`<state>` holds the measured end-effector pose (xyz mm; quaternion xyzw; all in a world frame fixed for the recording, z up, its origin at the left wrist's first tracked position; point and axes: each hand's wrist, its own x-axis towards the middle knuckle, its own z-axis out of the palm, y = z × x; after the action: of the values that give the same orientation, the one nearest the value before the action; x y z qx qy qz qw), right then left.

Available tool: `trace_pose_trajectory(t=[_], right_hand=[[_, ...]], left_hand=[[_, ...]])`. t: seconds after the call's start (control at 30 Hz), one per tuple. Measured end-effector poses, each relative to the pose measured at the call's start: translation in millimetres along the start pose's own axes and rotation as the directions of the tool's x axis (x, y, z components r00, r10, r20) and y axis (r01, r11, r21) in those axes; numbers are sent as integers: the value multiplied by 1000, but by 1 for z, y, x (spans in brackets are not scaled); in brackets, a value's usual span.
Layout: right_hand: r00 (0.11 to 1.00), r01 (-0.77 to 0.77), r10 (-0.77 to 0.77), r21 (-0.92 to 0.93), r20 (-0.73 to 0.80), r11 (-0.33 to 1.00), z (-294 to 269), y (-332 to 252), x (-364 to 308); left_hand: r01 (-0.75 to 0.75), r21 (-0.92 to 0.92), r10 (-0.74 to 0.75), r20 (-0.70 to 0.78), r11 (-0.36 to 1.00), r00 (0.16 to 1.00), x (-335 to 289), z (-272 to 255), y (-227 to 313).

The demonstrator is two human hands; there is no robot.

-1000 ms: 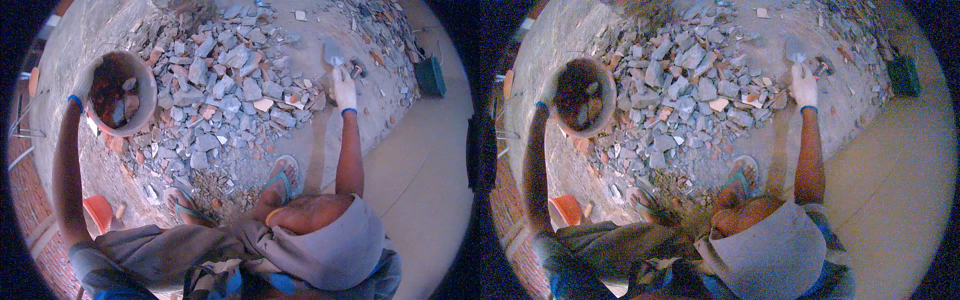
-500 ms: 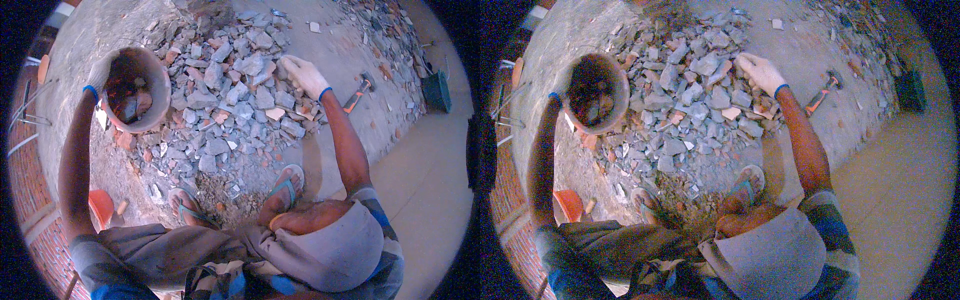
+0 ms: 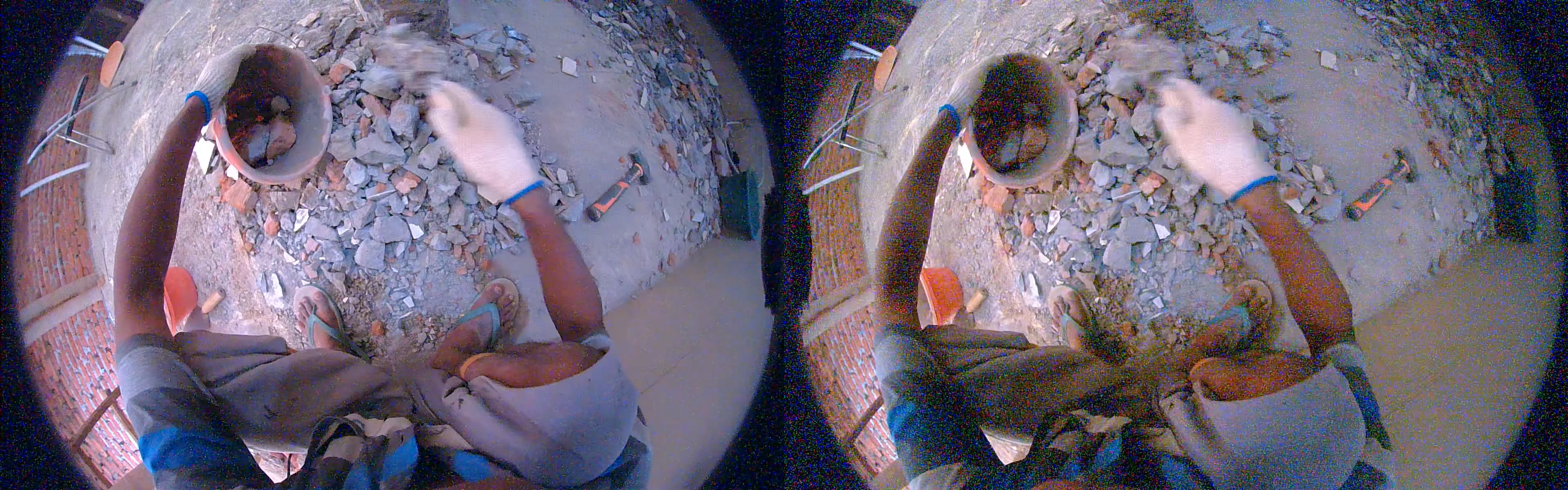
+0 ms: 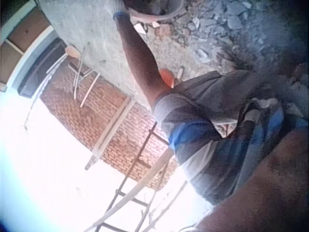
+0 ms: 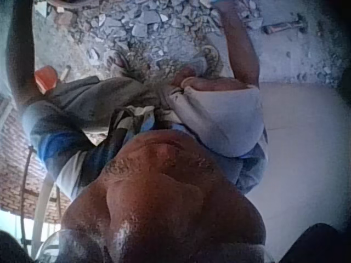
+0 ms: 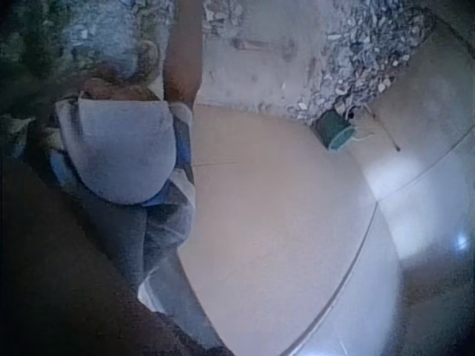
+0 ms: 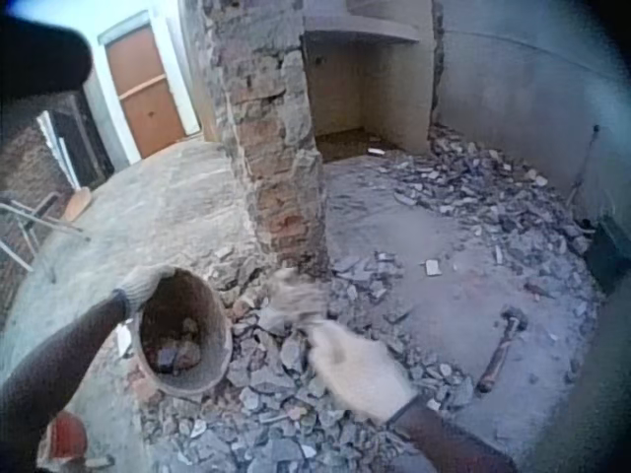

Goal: The person picks up broken tile and brick fragments from a pile on the floor and places them into a bucket. The person uses both hands to gather the pieces and occasionally uses a hammer to break larger fragments before collecting them.

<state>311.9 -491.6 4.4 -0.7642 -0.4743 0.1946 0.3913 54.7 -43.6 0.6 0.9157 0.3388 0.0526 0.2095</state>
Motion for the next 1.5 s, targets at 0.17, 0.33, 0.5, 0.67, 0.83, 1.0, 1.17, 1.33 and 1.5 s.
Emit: trace_pose_trajectory(t=[0.17, 0.33, 0.5, 0.67, 0.83, 1.0, 1.17, 1.33, 1.5], right_hand=[[969, 198, -203, 50, 140, 979, 43, -56, -4], [989, 77, -69, 54, -130, 996, 26, -9, -21], [878, -282, 240, -44, -413, 958, -42, 143, -27], [825, -479, 262, -374, -501, 794, -133, 301, -17], [746, -630, 464, -281, -477, 724, -182, 342, 15], [859, -510, 388, -499, -334, 701, -166, 305, 76], [975, -209, 207, -633, -78, 746, -130, 266, 128], [967, 127, 97, -771, 237, 625, -125, 258, 149], [939, 300, -56, -733, 338, 611, -139, 251, 97]], left_hand=[[229, -293, -225, 47, 928, 973, -5, -3, 13], [244, -231, -242, 38, 942, 970, -10, -2, 10], [138, -88, -139, -7, 986, 990, -2, 0, -10], [48, -179, -46, 13, 983, 999, 7, -1, -13], [71, -92, -72, -15, 993, 997, -10, -4, 2], [150, -94, -151, -12, 984, 988, -11, -6, 23], [355, -333, -380, -8, 873, 925, -16, -6, 41], [350, -380, -380, -4, 856, 925, -17, -5, 42], [98, -237, -118, -70, 967, 991, -21, -4, 25]])
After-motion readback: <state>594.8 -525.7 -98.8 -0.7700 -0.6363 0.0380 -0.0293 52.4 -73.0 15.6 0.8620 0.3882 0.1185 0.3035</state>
